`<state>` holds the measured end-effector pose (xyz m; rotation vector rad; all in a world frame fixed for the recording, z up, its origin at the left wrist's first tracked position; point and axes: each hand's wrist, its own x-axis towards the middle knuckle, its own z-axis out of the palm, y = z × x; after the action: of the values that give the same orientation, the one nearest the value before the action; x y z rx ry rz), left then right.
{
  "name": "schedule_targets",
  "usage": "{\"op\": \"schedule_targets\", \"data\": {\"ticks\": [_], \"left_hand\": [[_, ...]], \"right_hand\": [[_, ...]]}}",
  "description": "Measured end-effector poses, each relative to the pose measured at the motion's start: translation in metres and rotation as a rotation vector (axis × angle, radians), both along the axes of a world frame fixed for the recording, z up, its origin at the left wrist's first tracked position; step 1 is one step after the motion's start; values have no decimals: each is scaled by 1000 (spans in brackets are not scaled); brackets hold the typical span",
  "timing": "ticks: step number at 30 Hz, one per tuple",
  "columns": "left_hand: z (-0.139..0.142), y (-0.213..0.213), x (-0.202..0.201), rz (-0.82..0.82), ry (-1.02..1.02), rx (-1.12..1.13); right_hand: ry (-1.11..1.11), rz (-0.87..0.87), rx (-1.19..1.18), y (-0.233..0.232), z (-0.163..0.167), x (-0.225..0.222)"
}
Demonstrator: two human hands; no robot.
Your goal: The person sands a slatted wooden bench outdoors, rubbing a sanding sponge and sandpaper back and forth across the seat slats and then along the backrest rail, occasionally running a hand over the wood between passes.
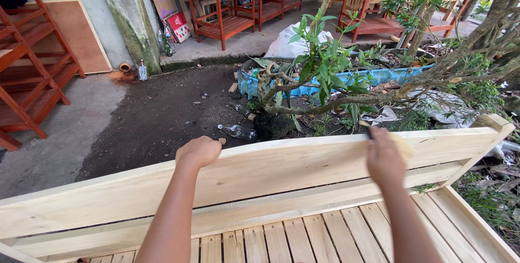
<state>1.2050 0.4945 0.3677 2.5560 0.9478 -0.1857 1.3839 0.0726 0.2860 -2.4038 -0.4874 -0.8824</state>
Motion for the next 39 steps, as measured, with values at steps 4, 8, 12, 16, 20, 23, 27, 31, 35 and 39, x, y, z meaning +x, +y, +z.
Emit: {"op": "schedule_targets", "data": {"ticks": [4,8,12,16,20,23,27,31,35,39], "left_hand": [[8,-9,-2,13,30,3],[5,-6,2,12,25,10],[-6,6,6,16,-13,15],[-15,13,7,-13,-59,21],[-19,14,7,2,-38,29],[-17,12,7,-8,-21,22],[-14,6,5,23,-40,19],[-9,0,4,33,-46,0],[-5,-1,8,24,-44,-28],[-6,3,13,30,-24,-43]], "right_hand": [[5,-117,-15,-5,-5,18],[-260,141,2,102,-7,-51],[-186,430,35,212,4,-136],[-165,608,-18,227,11,-155],[-215,535,42,161,-4,-98],[-178,241,-22,69,-23,-23],[-46,-75,46,-45,-32,62],[13,-178,106,-52,-21,70],[-124,37,217,39,-23,-8],[-202,237,180,162,-10,-92]]}}
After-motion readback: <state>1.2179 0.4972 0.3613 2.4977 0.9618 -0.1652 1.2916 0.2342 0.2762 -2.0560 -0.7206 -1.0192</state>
